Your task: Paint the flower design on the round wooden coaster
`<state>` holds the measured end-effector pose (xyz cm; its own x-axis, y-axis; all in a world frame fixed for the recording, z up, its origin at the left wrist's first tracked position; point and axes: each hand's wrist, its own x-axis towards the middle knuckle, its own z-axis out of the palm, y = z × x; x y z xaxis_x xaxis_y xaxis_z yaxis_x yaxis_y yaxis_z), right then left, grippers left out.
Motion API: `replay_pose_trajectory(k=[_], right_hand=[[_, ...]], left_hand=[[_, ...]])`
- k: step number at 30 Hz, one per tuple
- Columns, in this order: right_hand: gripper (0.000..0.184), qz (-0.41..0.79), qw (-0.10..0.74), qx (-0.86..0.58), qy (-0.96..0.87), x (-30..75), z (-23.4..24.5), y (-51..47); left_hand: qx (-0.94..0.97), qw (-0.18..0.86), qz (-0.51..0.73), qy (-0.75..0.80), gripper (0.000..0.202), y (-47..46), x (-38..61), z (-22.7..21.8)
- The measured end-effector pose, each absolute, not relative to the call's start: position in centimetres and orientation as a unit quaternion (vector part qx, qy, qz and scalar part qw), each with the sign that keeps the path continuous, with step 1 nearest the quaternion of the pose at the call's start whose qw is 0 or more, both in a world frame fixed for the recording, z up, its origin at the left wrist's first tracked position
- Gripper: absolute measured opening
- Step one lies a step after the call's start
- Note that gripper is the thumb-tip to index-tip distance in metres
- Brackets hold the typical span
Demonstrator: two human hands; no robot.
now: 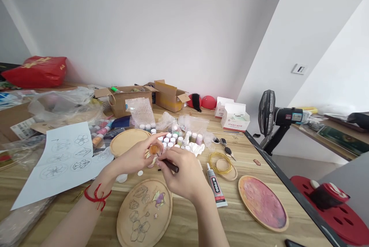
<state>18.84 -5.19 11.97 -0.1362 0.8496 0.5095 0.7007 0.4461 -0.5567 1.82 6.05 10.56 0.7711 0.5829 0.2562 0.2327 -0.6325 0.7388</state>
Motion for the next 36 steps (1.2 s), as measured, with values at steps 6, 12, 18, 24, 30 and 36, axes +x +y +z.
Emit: replay_pose_trajectory(k=[6,12,18,24,30,36], right_hand=[[0.016,0.076,0.412,-0.519,-0.745,18.94,11.76,-5.07],[0.015,0.066,0.417,-0.518,-0.744,18.99,11.68,-5.09],[0.015,0.075,0.41,-0.519,-0.746,18.92,11.64,-4.88],[0.014,0.073,0.403,-0.53,-0.743,18.76,11.53,-4.81],[0.015,0.081,0.399,-0.523,-0.748,18.83,11.54,-4.74],[0.016,0.057,0.401,-0.54,-0.738,18.84,11.42,-4.64]], left_hand=[[0.874,0.352,0.245,0.23,0.072,6.21,1.78,10.44],[0.871,0.357,0.247,0.229,0.068,6.07,1.87,10.54],[0.87,0.36,0.243,0.234,0.065,5.9,1.92,10.65],[0.874,0.352,0.244,0.229,0.069,6.08,1.88,10.39],[0.875,0.354,0.229,0.236,0.066,6.16,1.82,10.53],[0.869,0.355,0.236,0.251,0.063,6.06,1.93,10.66]])
